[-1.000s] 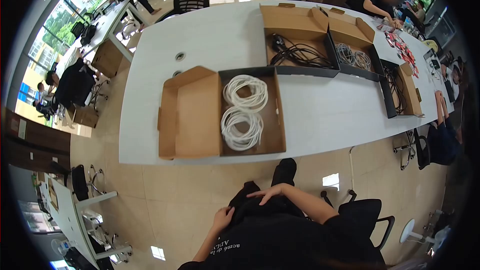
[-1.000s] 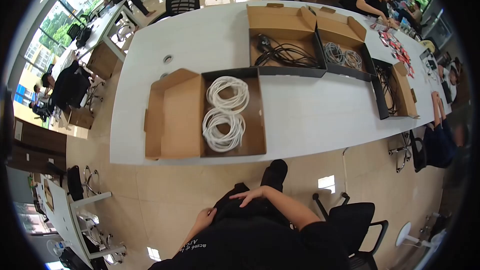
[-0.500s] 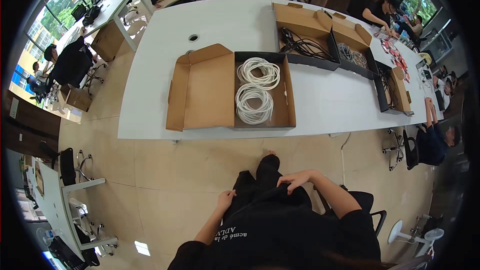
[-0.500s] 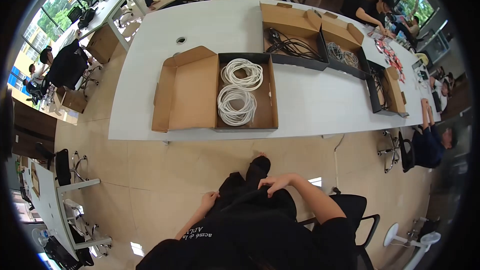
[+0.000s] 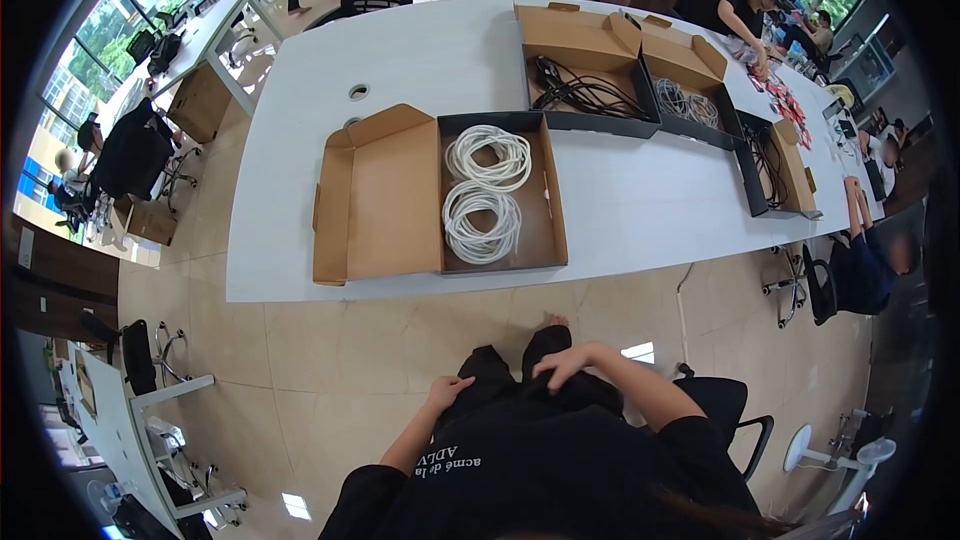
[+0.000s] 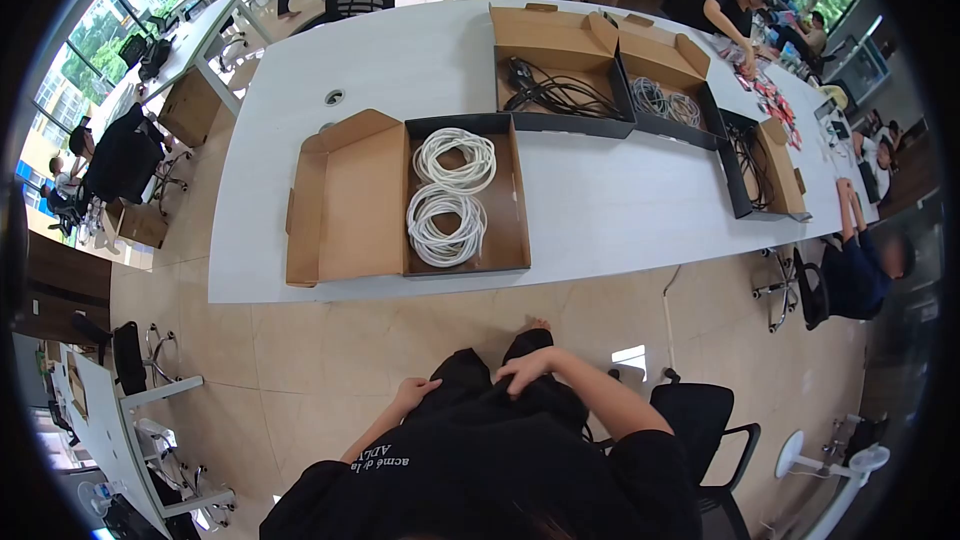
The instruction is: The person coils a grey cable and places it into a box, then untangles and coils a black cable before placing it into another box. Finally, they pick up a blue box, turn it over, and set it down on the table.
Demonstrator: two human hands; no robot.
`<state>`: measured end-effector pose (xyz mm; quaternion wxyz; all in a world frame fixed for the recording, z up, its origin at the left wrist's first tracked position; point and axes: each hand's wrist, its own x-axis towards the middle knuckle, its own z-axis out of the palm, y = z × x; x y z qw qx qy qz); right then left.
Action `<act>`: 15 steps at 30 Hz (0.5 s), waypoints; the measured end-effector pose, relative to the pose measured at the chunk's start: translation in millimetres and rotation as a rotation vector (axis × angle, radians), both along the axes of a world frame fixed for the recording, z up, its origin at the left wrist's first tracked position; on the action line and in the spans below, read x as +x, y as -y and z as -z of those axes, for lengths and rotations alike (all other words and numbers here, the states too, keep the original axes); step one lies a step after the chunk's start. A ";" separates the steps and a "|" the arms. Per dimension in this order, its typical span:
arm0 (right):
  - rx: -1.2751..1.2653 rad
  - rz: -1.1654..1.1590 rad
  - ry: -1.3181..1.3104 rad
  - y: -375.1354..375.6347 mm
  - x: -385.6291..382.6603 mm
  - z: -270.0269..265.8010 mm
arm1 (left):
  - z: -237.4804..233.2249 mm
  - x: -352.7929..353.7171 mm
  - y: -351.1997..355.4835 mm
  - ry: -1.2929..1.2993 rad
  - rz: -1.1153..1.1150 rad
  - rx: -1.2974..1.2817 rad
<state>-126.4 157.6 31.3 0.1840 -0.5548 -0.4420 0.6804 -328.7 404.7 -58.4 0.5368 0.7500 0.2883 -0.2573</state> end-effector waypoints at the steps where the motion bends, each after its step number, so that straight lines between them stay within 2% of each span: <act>1: -0.023 0.033 0.014 27.7 11.0 -4.0 | 5.6 7.0 4.7 0.022 0.022 0.068; 2: -0.048 0.063 0.029 54.7 22.3 -9.1 | 7.7 18.5 8.1 0.021 0.084 0.104; 4: -0.417 0.289 -0.212 92.8 38.9 -63.2 | 9.0 50.2 16.6 0.015 0.205 0.167; 7: -0.459 0.400 -0.243 155.3 42.5 -55.7 | 26.3 84.5 34.1 0.067 0.323 0.173; 11: -0.296 0.413 0.104 243.0 22.0 -9.8 | 19.4 120.7 56.3 0.091 0.282 0.259; 15: -0.394 0.476 0.117 275.4 16.0 3.3 | 35.1 150.4 75.4 0.113 0.155 0.381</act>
